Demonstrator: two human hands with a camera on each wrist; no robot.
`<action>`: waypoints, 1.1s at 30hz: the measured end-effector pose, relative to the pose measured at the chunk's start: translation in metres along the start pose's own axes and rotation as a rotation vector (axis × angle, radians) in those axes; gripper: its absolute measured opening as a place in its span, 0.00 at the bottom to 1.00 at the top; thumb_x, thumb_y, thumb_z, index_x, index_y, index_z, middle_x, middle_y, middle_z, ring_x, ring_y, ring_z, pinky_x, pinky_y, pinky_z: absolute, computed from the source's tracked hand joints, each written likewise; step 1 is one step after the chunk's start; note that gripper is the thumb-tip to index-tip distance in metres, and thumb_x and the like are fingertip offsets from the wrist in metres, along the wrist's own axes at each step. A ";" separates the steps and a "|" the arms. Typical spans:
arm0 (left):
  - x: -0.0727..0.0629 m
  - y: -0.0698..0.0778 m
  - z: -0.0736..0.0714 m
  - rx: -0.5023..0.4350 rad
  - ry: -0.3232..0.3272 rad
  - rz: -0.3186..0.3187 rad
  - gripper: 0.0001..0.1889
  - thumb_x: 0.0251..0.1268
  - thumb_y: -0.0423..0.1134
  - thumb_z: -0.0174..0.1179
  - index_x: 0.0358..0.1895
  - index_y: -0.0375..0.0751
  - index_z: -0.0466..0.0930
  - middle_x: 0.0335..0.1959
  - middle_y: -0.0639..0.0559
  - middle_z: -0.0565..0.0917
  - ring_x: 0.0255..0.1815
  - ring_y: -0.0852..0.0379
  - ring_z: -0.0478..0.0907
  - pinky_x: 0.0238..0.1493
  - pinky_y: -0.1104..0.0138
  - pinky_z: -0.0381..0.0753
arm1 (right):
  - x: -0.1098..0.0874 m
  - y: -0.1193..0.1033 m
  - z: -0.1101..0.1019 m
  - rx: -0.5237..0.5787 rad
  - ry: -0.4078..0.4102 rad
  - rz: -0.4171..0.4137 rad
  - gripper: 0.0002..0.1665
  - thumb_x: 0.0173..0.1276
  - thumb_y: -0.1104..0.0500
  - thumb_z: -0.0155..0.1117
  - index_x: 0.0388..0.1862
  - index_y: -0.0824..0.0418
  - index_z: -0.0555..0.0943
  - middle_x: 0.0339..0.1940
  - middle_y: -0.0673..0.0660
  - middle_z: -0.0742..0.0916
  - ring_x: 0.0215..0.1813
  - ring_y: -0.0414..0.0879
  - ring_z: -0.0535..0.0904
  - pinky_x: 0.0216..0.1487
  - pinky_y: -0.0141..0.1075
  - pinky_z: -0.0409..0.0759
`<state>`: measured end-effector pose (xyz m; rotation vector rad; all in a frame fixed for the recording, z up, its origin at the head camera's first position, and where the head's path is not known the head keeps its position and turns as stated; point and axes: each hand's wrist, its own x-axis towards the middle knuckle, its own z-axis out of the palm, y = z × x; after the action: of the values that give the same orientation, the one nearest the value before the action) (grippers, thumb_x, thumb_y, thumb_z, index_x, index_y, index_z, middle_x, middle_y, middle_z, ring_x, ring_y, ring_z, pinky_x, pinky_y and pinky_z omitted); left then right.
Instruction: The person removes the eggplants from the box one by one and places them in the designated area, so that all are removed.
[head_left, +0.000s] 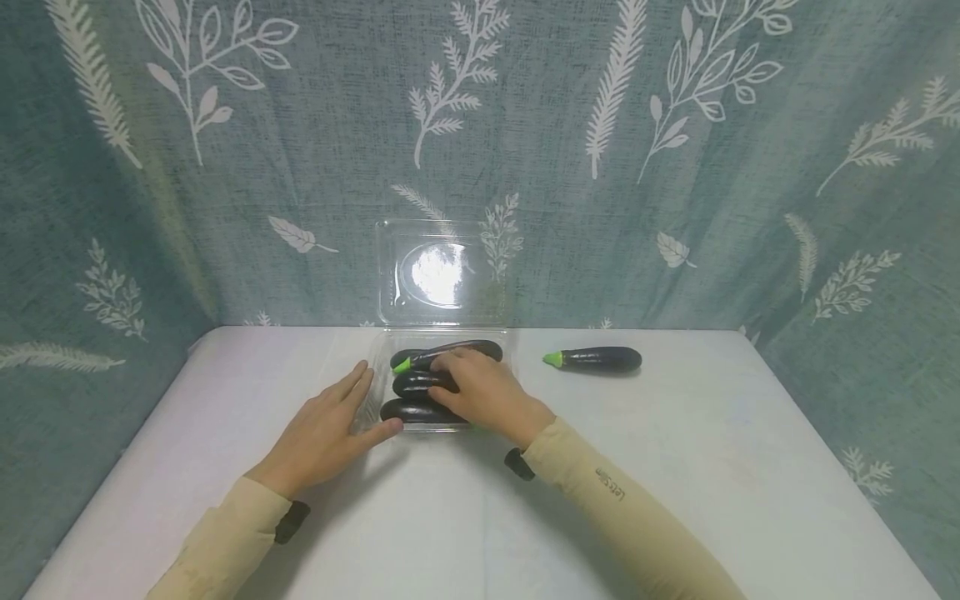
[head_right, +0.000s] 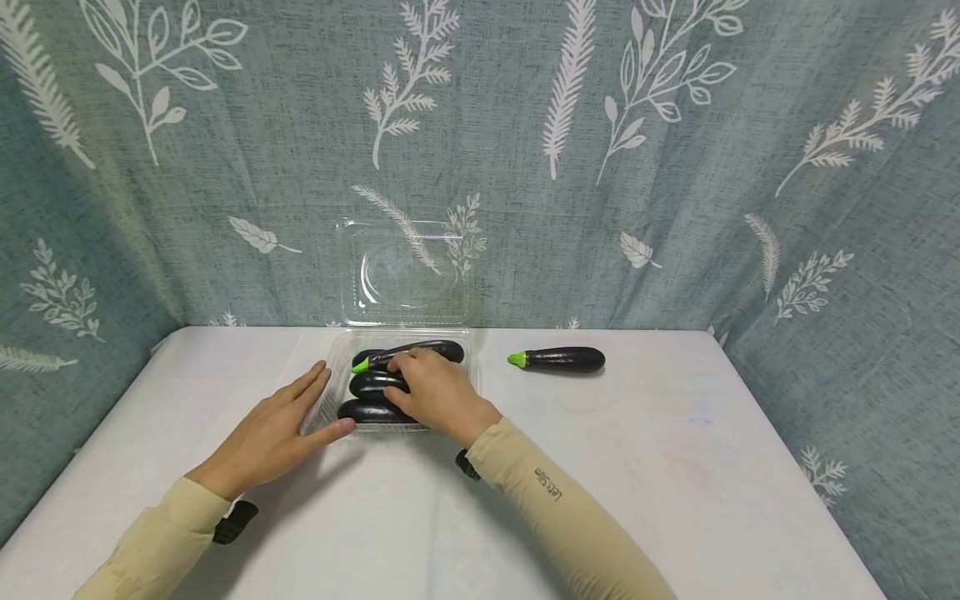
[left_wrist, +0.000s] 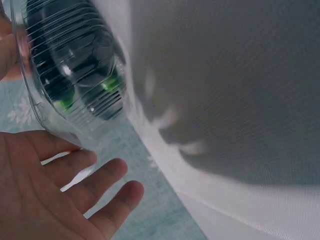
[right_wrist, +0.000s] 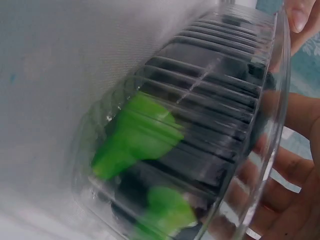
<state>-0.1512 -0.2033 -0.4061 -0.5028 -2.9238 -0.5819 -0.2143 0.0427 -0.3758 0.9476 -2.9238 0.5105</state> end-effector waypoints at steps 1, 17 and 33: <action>0.000 0.000 0.000 0.002 0.001 0.000 0.52 0.68 0.70 0.54 0.77 0.26 0.57 0.78 0.32 0.58 0.74 0.30 0.61 0.70 0.39 0.64 | 0.000 0.000 0.000 0.001 -0.001 0.000 0.23 0.73 0.45 0.66 0.60 0.55 0.81 0.57 0.53 0.86 0.62 0.46 0.80 0.62 0.44 0.79; 0.000 0.002 -0.001 0.009 0.002 -0.008 0.52 0.68 0.71 0.54 0.76 0.26 0.58 0.78 0.32 0.58 0.74 0.29 0.61 0.70 0.39 0.64 | -0.005 -0.003 -0.003 0.059 0.011 -0.055 0.19 0.73 0.51 0.66 0.58 0.56 0.79 0.51 0.53 0.88 0.55 0.47 0.84 0.57 0.41 0.81; 0.000 0.002 -0.001 0.003 -0.004 -0.015 0.52 0.68 0.72 0.53 0.77 0.28 0.58 0.79 0.34 0.58 0.74 0.30 0.61 0.69 0.37 0.64 | -0.009 -0.001 -0.005 0.054 -0.012 -0.100 0.26 0.68 0.50 0.73 0.63 0.56 0.82 0.62 0.55 0.82 0.63 0.49 0.79 0.66 0.40 0.76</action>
<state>-0.1500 -0.2020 -0.4051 -0.4831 -2.9339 -0.5795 -0.2071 0.0486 -0.3722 1.1005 -2.8685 0.5833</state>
